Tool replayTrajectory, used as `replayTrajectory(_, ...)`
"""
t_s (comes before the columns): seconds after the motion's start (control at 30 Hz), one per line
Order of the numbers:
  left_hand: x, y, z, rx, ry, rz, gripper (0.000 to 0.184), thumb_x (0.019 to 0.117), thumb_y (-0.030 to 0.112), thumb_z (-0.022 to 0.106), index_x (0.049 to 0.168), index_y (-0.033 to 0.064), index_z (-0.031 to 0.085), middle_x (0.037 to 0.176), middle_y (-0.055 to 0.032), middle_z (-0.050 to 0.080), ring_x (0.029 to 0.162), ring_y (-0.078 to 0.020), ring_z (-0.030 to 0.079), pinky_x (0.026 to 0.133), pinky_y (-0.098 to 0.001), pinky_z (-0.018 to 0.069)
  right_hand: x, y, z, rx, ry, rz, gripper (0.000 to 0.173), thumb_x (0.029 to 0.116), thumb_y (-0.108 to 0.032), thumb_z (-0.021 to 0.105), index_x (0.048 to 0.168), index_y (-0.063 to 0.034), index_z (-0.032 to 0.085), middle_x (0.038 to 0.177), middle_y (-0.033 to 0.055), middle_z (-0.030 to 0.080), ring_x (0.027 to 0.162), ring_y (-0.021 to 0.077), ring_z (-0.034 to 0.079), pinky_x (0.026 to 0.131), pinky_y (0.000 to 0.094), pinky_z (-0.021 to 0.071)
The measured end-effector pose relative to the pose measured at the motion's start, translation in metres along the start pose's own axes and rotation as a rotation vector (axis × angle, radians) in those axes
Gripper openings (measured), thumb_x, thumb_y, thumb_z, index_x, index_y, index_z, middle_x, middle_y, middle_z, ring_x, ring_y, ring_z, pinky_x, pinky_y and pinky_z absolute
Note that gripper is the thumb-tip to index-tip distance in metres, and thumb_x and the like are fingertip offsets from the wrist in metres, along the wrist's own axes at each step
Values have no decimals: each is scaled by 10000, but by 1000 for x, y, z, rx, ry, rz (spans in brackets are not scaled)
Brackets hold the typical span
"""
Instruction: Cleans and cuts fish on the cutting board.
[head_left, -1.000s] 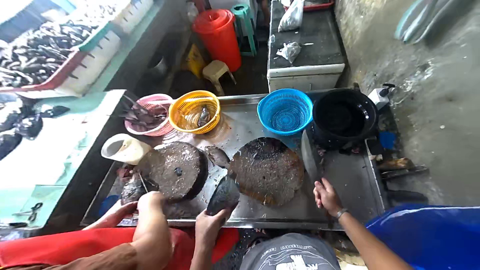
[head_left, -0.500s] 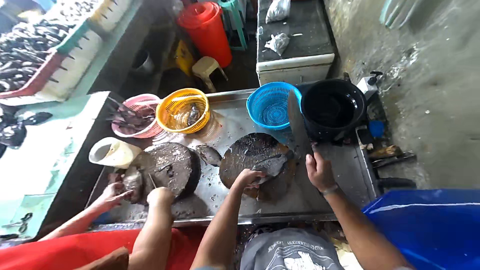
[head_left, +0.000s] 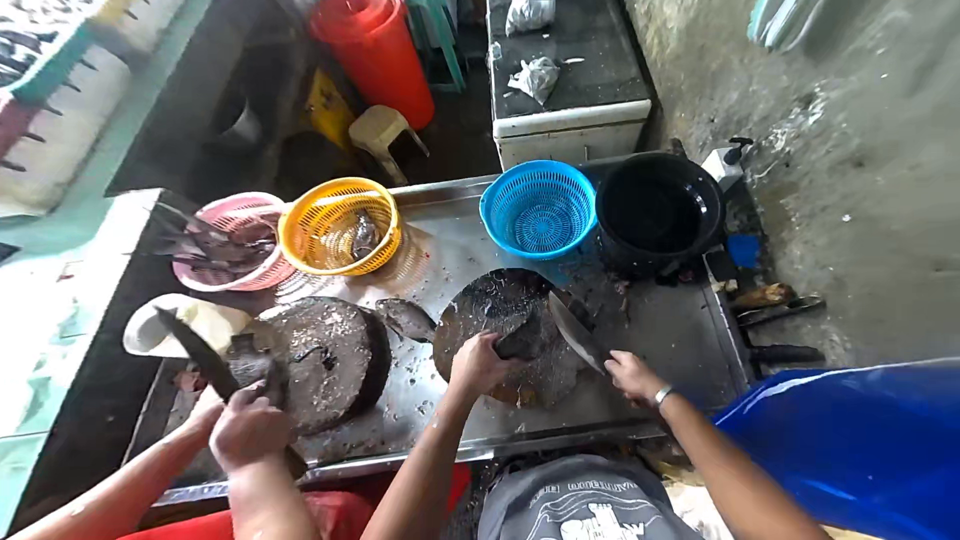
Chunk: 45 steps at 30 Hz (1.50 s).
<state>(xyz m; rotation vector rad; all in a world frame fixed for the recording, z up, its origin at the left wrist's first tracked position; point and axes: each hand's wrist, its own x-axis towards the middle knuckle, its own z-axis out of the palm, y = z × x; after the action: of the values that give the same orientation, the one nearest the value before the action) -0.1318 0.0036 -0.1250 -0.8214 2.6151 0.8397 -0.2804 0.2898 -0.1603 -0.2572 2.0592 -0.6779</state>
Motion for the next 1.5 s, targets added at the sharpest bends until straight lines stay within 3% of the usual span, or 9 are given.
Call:
replayTrajectory(0.17,38,-31,44,87,190,254,557,952,115,630,1393,455,612,1545,-114,463,1398,-432,411,1054,-675,392,13,37,-24,201,281,79,437,1125,-303,349,1473,-62,460,791,132,586,542,229,589,523,419,555)
replayTrajectory(0.37,71,2,72,-392,238,-137,606,940,476,702,1462,230,516,1346,-204,592,1152,-399,630,930,-622,532,-25,14,-9,198,4,73,389,1123,-314,358,1411,-77,468,704,63,518,473,168,524,450,344,508)
replayTrajectory(0.5,94,33,68,-423,180,-318,954,758,475,856,1508,132,377,1116,-252,696,1022,-447,684,858,-672,533,-36,-2,6,-335,79,71,446,1103,-257,354,1489,-64,465,1185,213,699,1097,343,702,941,536,559)
replayTrajectory(0.57,96,35,75,-393,149,-227,877,780,396,833,1488,135,386,1060,-237,706,966,-437,698,810,-674,545,-40,2,18,-412,111,48,447,1104,-240,337,1497,-58,447,1210,225,693,1169,374,677,984,549,539)
replayTrajectory(0.83,69,37,93,-338,310,-101,820,783,297,842,1468,150,415,1007,-204,718,903,-409,715,763,-650,562,-47,0,13,-236,261,-130,418,1096,-264,371,1394,-33,552,998,193,717,977,342,716,883,518,562)
replayTrajectory(0.97,66,38,95,-348,320,-86,824,795,284,836,1480,162,395,1004,-205,715,888,-410,713,745,-649,564,-70,-22,28,-135,764,-607,386,1041,-237,430,1174,46,656,659,88,636,563,223,640,548,412,562)
replayTrajectory(1.17,63,36,94,-401,330,-101,840,794,292,837,1481,138,379,1008,-205,713,894,-390,717,760,-630,571,-39,12,61,-329,143,13,448,1101,-264,344,1491,-75,458,1101,196,723,1074,358,714,908,535,571)
replayTrajectory(1.33,44,57,21,-164,136,-132,861,829,370,786,1536,167,337,1002,-239,709,902,-443,706,764,-677,549,-46,37,18,-60,-33,12,436,1097,-257,409,1467,-54,520,1091,201,698,959,317,701,858,517,570)
replayTrajectory(1.5,68,90,-5,211,-117,-169,738,1043,572,448,1625,162,254,1290,-308,627,1144,-529,629,890,-730,492,-26,61,11,206,246,47,444,1106,-218,364,1478,4,461,905,176,651,683,265,661,669,450,588)
